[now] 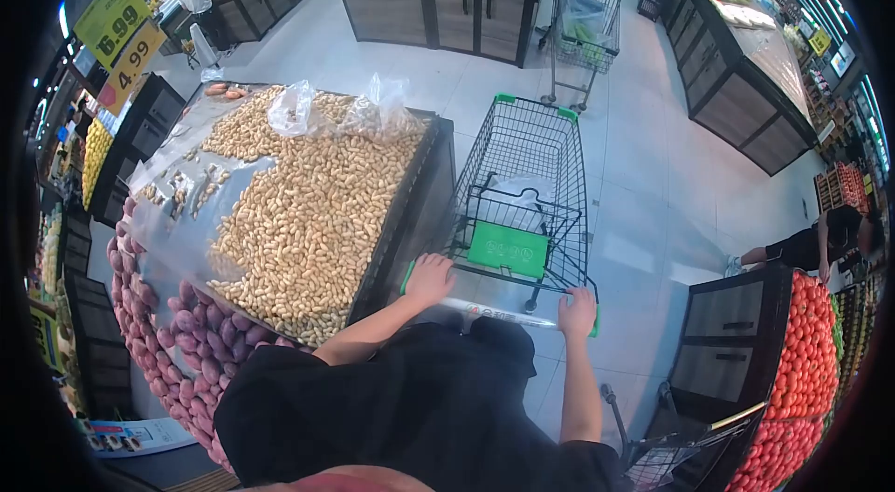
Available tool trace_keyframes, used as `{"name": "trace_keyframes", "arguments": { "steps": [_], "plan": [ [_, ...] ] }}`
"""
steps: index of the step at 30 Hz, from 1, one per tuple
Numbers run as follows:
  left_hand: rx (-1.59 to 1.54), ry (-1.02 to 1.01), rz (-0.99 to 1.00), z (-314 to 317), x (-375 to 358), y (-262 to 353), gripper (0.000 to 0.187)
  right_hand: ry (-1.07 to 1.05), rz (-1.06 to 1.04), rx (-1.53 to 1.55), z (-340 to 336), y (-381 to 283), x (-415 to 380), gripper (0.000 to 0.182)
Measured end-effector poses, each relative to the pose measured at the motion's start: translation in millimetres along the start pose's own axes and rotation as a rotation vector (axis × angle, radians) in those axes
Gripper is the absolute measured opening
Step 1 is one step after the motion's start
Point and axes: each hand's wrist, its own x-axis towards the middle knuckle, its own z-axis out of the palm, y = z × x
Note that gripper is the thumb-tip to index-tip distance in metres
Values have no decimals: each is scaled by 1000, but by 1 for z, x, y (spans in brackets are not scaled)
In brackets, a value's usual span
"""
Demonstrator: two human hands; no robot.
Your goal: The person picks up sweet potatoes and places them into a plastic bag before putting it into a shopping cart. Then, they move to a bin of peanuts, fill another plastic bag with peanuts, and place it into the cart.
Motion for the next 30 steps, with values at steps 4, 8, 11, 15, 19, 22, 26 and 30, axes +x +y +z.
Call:
{"name": "trace_keyframes", "arguments": {
  "steps": [4, 8, 11, 15, 19, 22, 26, 30],
  "plan": [
    [-2, 6, 17, -1, 21, -9, 34, -66, 34, 33, -5, -14, 23, 12],
    [7, 10, 14, -3, 44, -15, 34, -88, 51, 26, -1, -18, 45, 15],
    [15, 0, -2, -9, 63, -17, 34, -5, -14, 11, 13, -12, 60, 13],
    [36, -18, 4, -10, 88, -26, 35, -10, 15, 27, 21, -16, 85, 14],
    [-9, -26, 7, -17, 114, -34, 36, -76, 69, 43, 24, -23, 110, 16],
    [-70, 3, 56, -14, 129, -41, 36, -85, 33, 30, 26, -19, 129, 17],
    [-52, 339, 85, -37, 150, -42, 48, -117, -77, -56, 31, -23, 155, 22],
    [144, 622, -135, -76, 179, -60, 73, -183, -155, -77, 37, -18, 176, 28]
  ]
}}
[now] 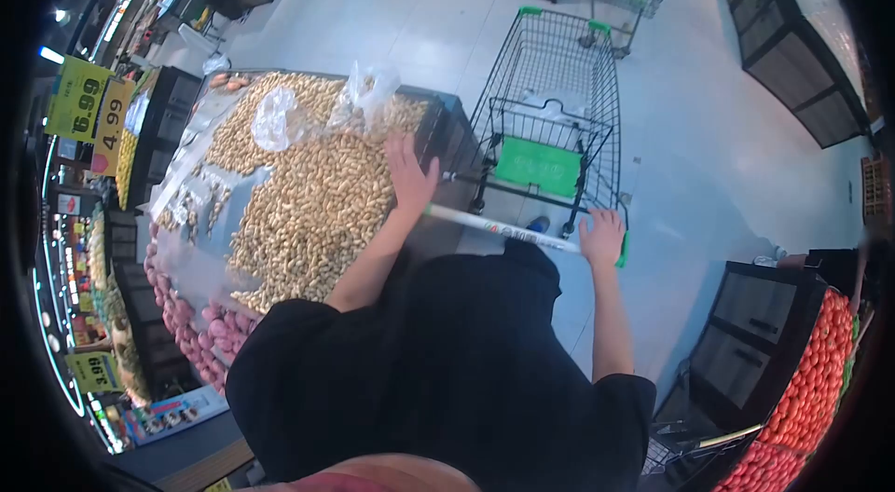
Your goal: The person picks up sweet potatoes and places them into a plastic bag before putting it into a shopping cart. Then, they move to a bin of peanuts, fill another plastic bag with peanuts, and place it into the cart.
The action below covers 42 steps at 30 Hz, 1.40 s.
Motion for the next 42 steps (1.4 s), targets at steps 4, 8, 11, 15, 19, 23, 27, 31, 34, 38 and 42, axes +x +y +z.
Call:
{"name": "trace_keyframes", "arguments": {
  "steps": [4, 8, 11, 15, 19, 23, 27, 31, 34, 38, 42],
  "plan": [
    [205, 139, -235, 6, 39, -41, 101, -38, -33, 68, -2, 2, 27, 31],
    [441, 54, -418, 11, 65, -83, 120, -72, -17, 89, -9, -3, 48, 33],
    [601, -316, -550, 19, 90, -111, 121, -52, -44, 68, -4, 0, 65, 34],
    [464, -211, -511, 28, 114, -129, 109, -56, -35, 92, -3, 0, 84, 34],
    [377, -286, -616, 35, 135, -156, 97, -54, -43, 88, -1, 1, 98, 34],
    [60, -12, -801, 42, 142, -181, 56, -54, -62, 68, 3, 4, 107, 34],
    [-621, 290, -615, 12, 144, -141, 26, -74, -43, 90, 1, 3, 113, 34],
    [-1081, 730, -984, -3, 114, -159, 25, -138, -30, 95, 0, 4, 118, 37],
    [-952, 614, -581, -40, 131, -121, 31, -182, -1, 99, 2, 0, 122, 44],
    [-998, 417, -494, -67, 140, -91, 26, -172, -146, 515, -21, -59, 148, 56],
    [-2258, 86, -673, -63, 136, -59, 32, -371, -315, 931, -42, -129, 173, 76]
  ]
}}
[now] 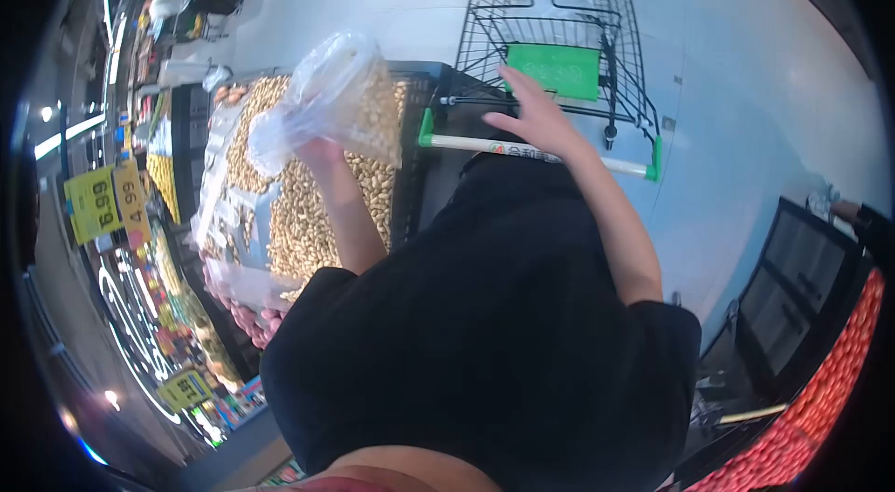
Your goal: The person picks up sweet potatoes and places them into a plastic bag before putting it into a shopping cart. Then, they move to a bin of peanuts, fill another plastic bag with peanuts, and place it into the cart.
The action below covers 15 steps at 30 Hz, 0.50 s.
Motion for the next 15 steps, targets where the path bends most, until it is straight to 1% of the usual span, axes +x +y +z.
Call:
{"name": "trace_keyframes", "arguments": {
  "steps": [1, 2, 3, 4, 5, 6, 7, 8, 9, 10, 11, 12, 13, 14, 15],
  "plan": [
    [242, 106, 96, 16, -2, -21, 36, 15, -67, 44, 7, -5, 10, 80],
    [235, 98, 66, 24, 3, -38, 36, 59, -138, 42, 11, -13, 19, 83],
    [157, -4, -67, 31, 5, -54, 39, 99, -208, 38, 11, -22, 24, 85],
    [76, -103, -195, 33, 4, -66, 42, 117, -189, 31, 8, -31, 27, 85],
    [66, -106, -218, 24, 6, -78, 42, 154, -275, 30, 1, -41, 29, 83],
    [-164, -156, -407, 6, 11, -92, 42, 188, -364, 28, -3, -46, 26, 80],
    [-395, -205, -593, -16, 17, -105, 43, 201, -352, 18, -4, -45, 22, 80],
    [-405, -209, -611, -49, 20, -124, 43, 128, -342, 5, -5, -43, 19, 69],
    [-315, -307, -561, -89, 21, -145, 43, 53, -330, -7, -7, -41, 15, 59],
    [-227, -406, -510, -91, 22, -161, 43, -56, -136, 63, -12, -50, 4, 38],
    [-240, -413, -528, -92, 20, -166, 43, -37, -125, 53, -10, -48, -4, 38],
    [-164, -339, -635, -61, 12, -168, 43, 17, -47, 118, -5, -41, -10, 33],
    [-82, -261, -739, -45, 7, -169, 44, 69, 30, 187, -1, -39, -16, 28],
    [-89, -263, -753, -56, 6, -174, 44, 81, 40, 183, 3, -39, -23, 28],
    [128, -101, -684, -73, 4, -180, 43, 155, -67, 109, 6, -43, -28, 29]
  ]
}}
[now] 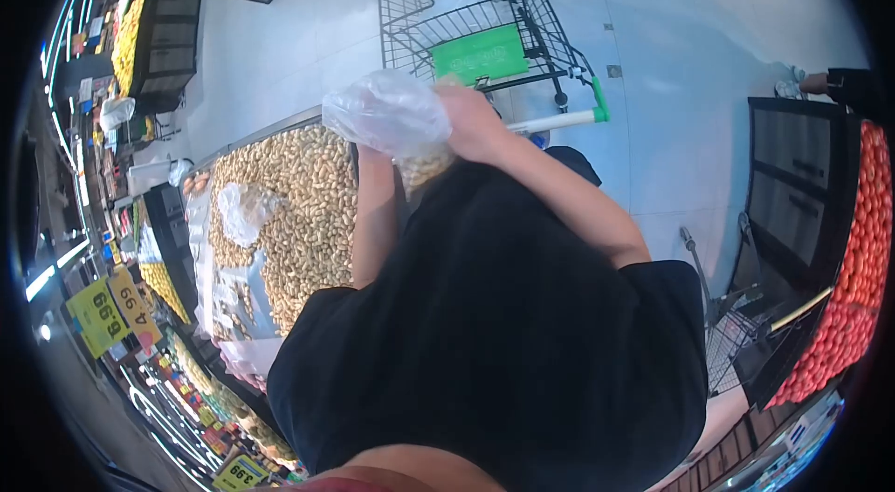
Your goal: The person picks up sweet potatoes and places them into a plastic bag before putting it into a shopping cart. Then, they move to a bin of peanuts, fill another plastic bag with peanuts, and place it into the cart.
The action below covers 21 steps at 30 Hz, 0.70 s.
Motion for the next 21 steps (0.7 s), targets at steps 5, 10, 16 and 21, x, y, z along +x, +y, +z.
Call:
{"name": "trace_keyframes", "arguments": {
  "steps": [5, 10, 16, 21],
  "plan": [
    [1157, 235, 139, 56, -6, -33, 45, 164, 3, 86, 9, 2, 2, 34],
    [1110, 349, -43, 58, -6, -53, 45, 335, 92, 112, 15, 38, -7, 31],
    [1482, -179, 238, 44, 1, -67, 43, 207, -111, -39, 17, 37, -2, 38],
    [982, 58, 31, 40, 2, -69, 38, -82, -282, -456, 15, 28, -3, 59]
  ]
}}
